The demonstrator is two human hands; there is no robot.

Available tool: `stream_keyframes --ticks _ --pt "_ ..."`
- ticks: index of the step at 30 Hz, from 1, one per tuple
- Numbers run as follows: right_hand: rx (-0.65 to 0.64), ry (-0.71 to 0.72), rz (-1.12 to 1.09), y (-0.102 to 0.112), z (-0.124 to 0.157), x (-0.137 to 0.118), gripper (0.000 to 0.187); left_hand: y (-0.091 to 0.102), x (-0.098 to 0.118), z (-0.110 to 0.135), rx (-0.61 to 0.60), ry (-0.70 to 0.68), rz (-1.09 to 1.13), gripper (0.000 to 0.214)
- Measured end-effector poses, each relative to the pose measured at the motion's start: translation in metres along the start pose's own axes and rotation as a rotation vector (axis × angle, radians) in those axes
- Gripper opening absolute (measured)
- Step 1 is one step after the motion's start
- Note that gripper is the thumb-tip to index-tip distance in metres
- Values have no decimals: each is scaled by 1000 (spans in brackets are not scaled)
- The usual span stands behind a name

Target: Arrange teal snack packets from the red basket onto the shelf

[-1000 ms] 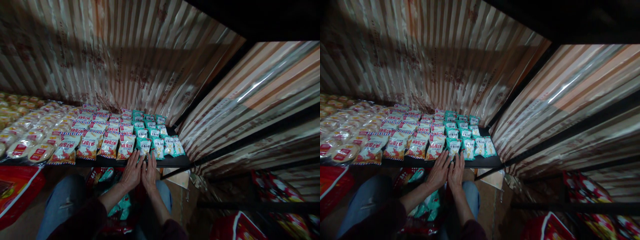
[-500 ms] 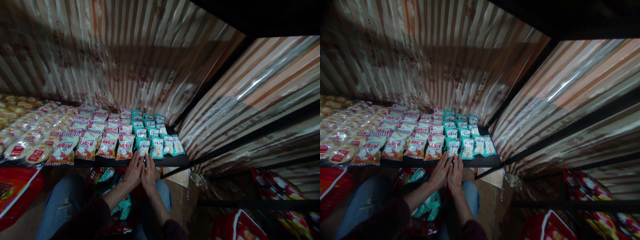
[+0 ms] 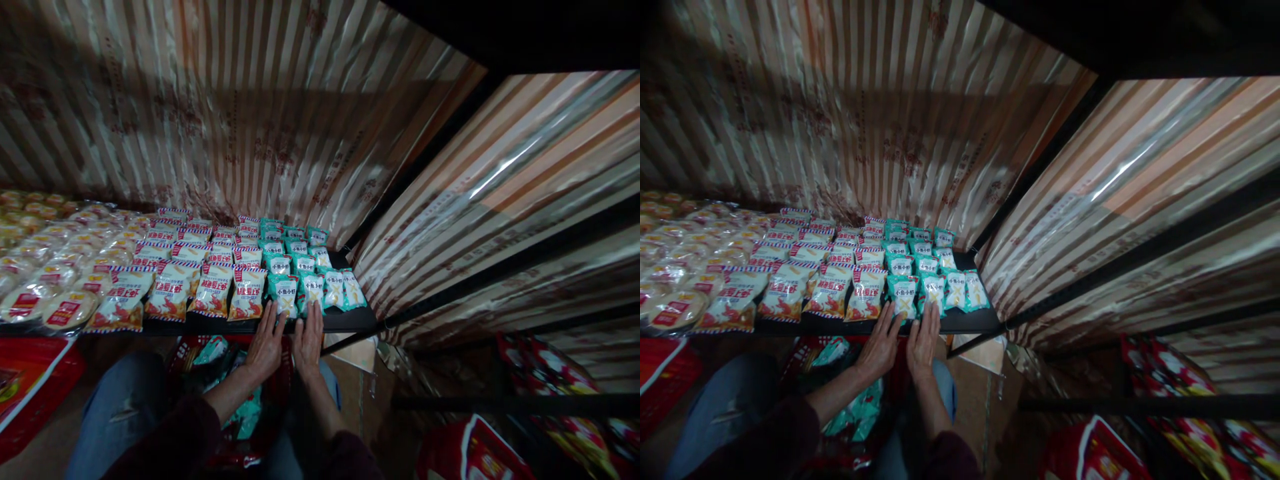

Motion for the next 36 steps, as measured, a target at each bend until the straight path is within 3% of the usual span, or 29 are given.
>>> stream_keyframes --ticks 5,11,21,36 --pt "57 49 122 6 -31 16 52 6 6 -3 12 -16 1 81" --pt "4 86 149 1 -56 30 45 9 8 -5 3 -61 -19 86" --pt "-91 112 31 6 -60 32 44 5 5 -4 -28 -56 -13 72" --pt "-94 50 54 4 -55 29 47 8 4 -10 -38 -29 22 73"
Point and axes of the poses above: each hand's wrist, its own z-axis away from the middle knuckle, its own y-axis out of the back of the hand, x = y × z, the point moved 2 cm from there along -z, towards the middle knuckle, and after that the axes turned 13 degrees about -y, right-handed, at the moved point
